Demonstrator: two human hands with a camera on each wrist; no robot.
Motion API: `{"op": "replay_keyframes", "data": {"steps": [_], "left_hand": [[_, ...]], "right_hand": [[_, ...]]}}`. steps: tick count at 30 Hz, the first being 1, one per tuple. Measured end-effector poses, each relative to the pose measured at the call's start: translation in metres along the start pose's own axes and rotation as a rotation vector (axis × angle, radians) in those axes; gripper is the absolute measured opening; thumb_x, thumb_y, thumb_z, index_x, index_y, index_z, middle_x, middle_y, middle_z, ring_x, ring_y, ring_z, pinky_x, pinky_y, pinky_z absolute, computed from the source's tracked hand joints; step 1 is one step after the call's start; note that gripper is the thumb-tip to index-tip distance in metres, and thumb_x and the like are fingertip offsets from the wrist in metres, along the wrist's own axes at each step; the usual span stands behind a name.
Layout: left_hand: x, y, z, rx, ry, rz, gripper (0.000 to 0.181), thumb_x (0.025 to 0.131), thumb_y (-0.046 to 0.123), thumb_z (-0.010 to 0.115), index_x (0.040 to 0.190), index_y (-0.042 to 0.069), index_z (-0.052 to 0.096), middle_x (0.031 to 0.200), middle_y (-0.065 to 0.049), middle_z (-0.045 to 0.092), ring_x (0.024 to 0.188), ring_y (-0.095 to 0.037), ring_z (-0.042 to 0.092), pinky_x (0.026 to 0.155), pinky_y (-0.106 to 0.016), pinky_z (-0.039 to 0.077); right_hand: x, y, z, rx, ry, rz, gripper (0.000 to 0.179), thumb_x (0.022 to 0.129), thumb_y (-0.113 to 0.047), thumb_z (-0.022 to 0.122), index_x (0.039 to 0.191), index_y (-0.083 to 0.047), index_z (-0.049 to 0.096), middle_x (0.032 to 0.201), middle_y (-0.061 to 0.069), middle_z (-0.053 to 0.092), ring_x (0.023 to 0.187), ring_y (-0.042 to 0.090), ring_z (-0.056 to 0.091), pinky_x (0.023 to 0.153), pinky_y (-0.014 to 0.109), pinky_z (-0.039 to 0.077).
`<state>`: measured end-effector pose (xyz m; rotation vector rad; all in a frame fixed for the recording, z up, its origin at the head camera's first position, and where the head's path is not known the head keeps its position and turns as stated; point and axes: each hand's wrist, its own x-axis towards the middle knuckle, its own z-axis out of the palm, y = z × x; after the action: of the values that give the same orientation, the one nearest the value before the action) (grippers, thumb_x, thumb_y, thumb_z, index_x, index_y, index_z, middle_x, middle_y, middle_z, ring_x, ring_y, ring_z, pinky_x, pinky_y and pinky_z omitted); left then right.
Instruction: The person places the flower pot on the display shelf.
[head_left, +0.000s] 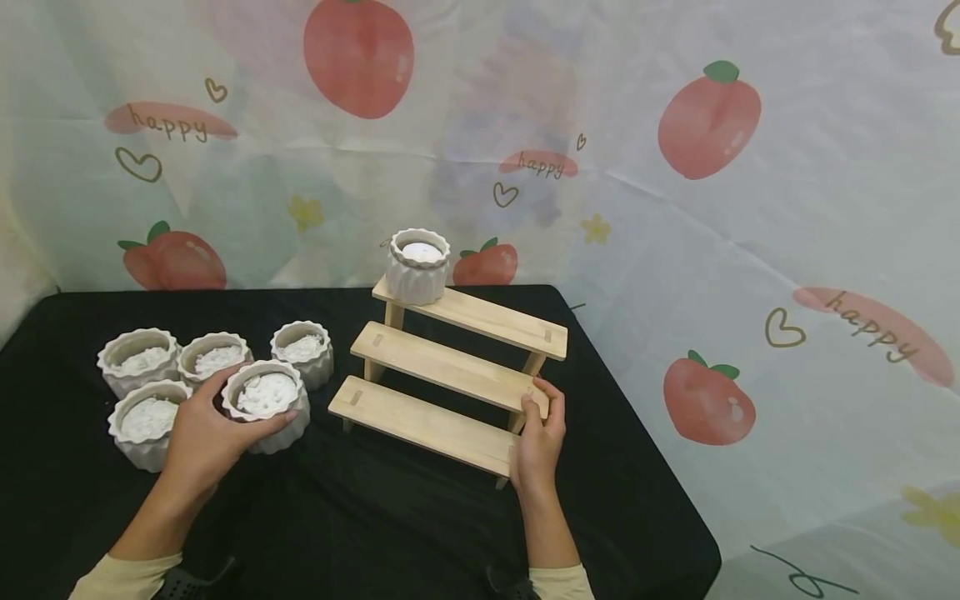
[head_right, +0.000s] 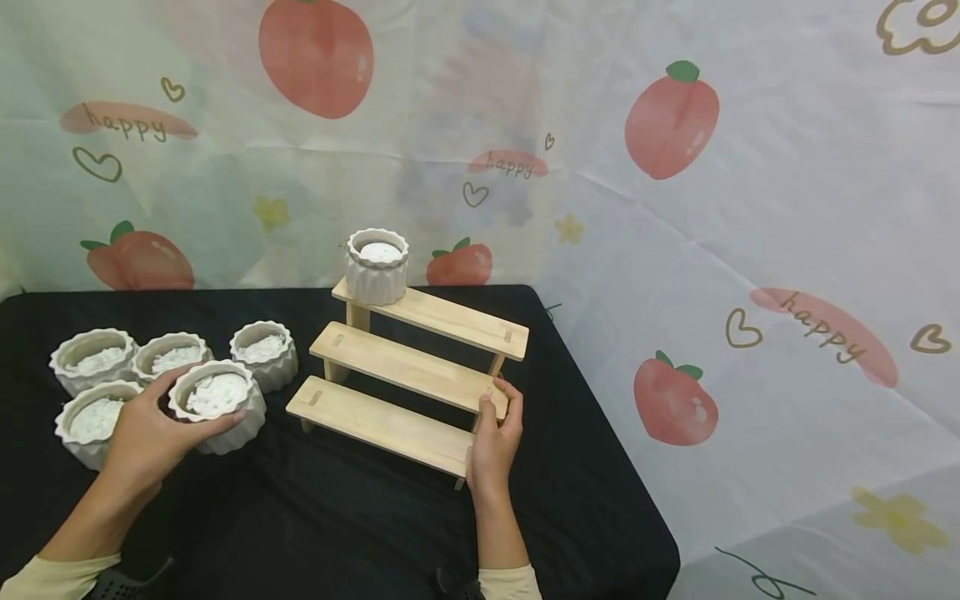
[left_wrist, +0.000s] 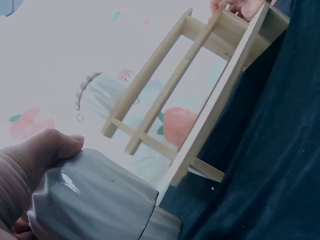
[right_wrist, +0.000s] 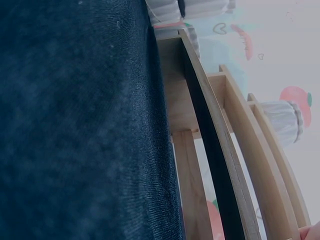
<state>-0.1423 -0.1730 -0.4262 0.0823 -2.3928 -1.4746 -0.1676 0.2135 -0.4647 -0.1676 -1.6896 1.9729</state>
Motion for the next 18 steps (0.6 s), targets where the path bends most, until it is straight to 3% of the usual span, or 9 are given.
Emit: {"op": "replay_keyframes", "data": {"steps": [5, 10, 18], "left_hand": [[0.003, 0.01, 0.003, -0.039, -0.017, 0.025, 0.09, 0.069, 0.019, 0.099, 0.145, 0.0, 0.055, 0.131, -0.02, 0.061, 0.108, -0.02, 0.053, 0.079, -0.019, 0.043], [0.007, 0.024, 0.01, -0.099, -0.06, 0.05, 0.091, 0.071, 0.018, 0.099, 0.147, 0.0, 0.053, 0.131, -0.018, 0.059, 0.109, -0.02, 0.053, 0.077, -0.015, 0.046], [0.016, 0.047, 0.021, -0.083, -0.086, 0.091, 0.091, 0.068, 0.021, 0.1, 0.145, 0.004, 0.055, 0.125, -0.017, 0.062, 0.106, -0.023, 0.056, 0.073, -0.016, 0.048]], "right_hand": [[0.0, 0.001, -0.001, -0.004, -0.002, 0.009, 0.032, 0.105, -0.001, 0.046, 0.137, 0.0, 0.05, 0.151, 0.01, 0.042, 0.137, 0.026, 0.043, 0.111, 0.043, 0.031], [-0.001, 0.001, -0.002, -0.003, 0.0, 0.011, 0.032, 0.105, -0.002, 0.047, 0.137, -0.001, 0.051, 0.15, 0.01, 0.043, 0.136, 0.025, 0.043, 0.11, 0.043, 0.031], [0.0, 0.0, 0.0, 0.012, 0.0, 0.011, 0.031, 0.105, -0.001, 0.048, 0.137, -0.001, 0.051, 0.152, 0.009, 0.042, 0.137, 0.025, 0.043, 0.111, 0.043, 0.031]]}}
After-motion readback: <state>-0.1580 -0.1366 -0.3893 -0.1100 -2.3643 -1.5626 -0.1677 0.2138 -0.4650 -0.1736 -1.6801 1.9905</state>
